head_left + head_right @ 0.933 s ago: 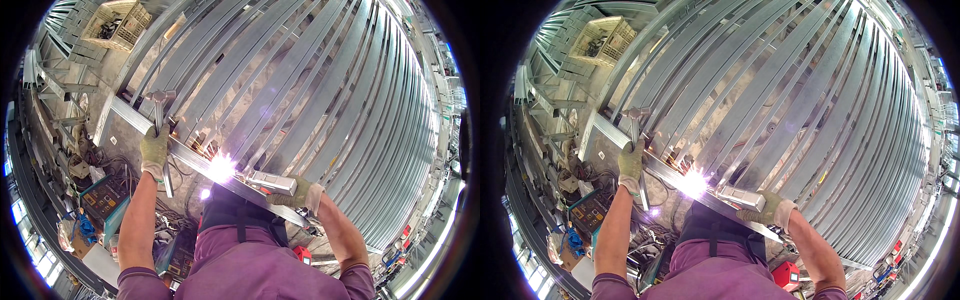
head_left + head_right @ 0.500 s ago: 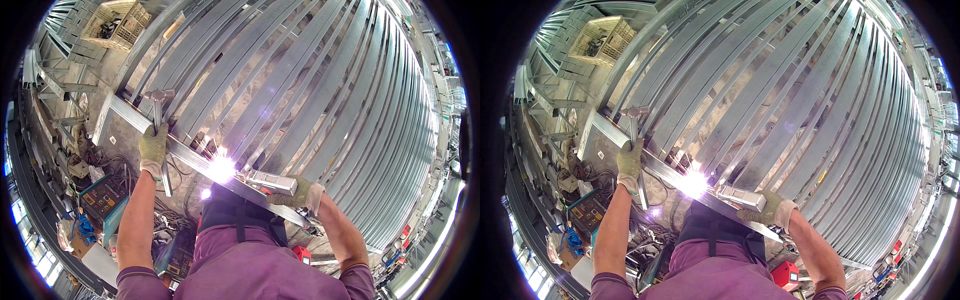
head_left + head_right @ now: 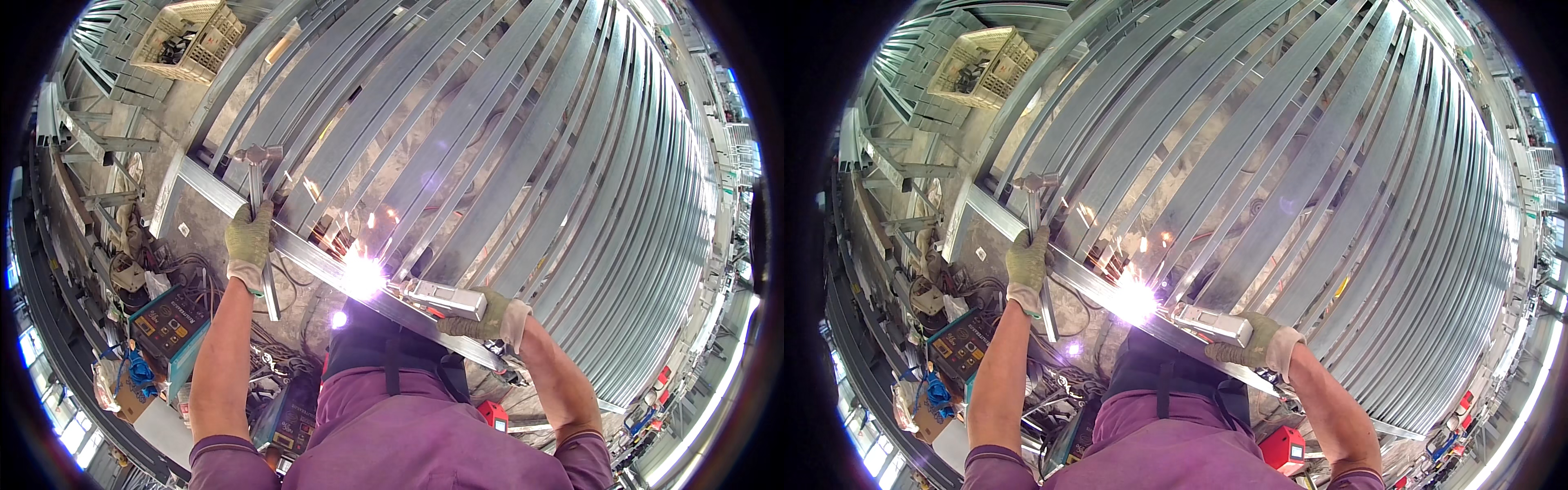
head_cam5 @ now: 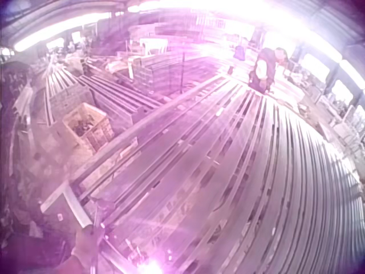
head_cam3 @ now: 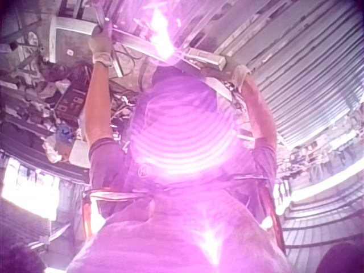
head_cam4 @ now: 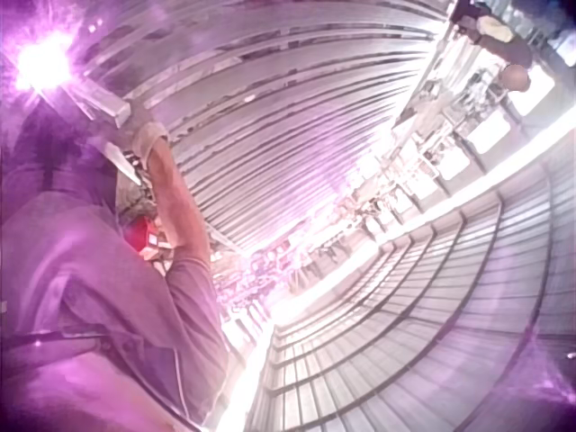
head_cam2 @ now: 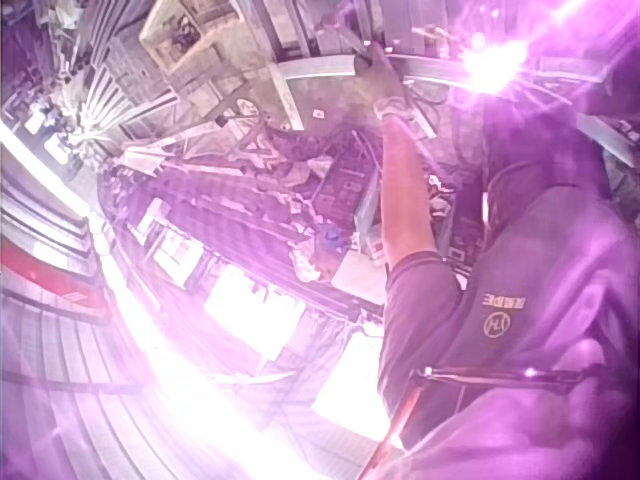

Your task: The person welds metal bars to a large curved metal frame using a handheld welding tool. The person repeatedly positions the tool at joints and applies welds, producing bright sparks and smoke, while holding the frame with the other hand.

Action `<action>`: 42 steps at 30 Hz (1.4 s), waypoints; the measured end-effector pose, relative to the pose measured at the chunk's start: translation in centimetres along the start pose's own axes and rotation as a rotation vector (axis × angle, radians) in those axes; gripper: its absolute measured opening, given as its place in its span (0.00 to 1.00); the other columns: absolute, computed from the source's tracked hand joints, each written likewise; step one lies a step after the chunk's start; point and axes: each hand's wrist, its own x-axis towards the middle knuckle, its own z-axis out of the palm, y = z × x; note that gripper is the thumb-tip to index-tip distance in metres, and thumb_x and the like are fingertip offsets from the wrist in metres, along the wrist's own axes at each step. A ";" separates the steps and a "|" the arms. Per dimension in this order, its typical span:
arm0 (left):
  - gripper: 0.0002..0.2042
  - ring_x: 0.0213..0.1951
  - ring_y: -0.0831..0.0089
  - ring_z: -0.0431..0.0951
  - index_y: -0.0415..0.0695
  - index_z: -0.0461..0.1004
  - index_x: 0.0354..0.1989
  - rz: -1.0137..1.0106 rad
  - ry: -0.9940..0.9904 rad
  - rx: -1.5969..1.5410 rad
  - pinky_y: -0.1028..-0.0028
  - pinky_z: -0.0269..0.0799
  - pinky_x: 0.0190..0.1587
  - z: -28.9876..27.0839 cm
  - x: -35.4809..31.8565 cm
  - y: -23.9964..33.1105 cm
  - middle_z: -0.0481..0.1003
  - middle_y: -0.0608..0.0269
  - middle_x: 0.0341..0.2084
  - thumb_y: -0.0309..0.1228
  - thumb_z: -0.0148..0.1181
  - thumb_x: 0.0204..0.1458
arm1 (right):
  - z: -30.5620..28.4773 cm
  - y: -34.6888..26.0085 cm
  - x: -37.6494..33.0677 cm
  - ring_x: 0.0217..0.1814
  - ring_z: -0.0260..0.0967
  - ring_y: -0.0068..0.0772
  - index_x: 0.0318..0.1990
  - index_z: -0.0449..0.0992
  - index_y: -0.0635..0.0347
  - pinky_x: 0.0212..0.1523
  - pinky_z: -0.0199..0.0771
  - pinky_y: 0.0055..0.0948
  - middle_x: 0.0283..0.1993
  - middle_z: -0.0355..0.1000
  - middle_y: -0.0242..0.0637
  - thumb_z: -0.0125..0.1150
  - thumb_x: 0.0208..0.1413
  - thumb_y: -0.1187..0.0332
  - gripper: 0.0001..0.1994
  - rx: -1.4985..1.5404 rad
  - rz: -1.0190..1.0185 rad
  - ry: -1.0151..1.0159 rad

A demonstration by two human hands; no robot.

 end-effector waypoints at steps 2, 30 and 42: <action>0.13 0.16 0.81 0.73 0.42 0.82 0.42 -0.004 0.000 0.001 0.75 0.65 0.19 0.0 0.0 0.1 0.75 0.69 0.18 0.41 0.70 0.69 | 0.0 0.1 -0.1 0.61 0.84 0.46 0.63 0.84 0.56 0.61 0.82 0.41 0.58 0.86 0.46 0.81 0.53 0.33 0.41 0.008 0.012 -0.005; 0.15 0.17 0.80 0.74 0.41 0.82 0.40 -0.001 0.009 0.056 0.73 0.66 0.20 -0.1 0.0 0.3 0.76 0.67 0.17 0.42 0.70 0.69 | 0.2 0.5 -1.3 0.58 0.84 0.43 0.63 0.84 0.56 0.59 0.81 0.40 0.56 0.86 0.44 0.81 0.54 0.34 0.40 0.027 -0.058 0.050; 0.15 0.17 0.79 0.71 0.40 0.82 0.42 -0.032 -0.002 0.011 0.73 0.64 0.20 0.0 -0.3 0.6 0.76 0.67 0.17 0.42 0.71 0.68 | 2.1 -4.9 -8.3 0.58 0.81 0.27 0.61 0.85 0.60 0.61 0.81 0.33 0.56 0.87 0.39 0.82 0.62 0.55 0.26 0.248 0.052 0.017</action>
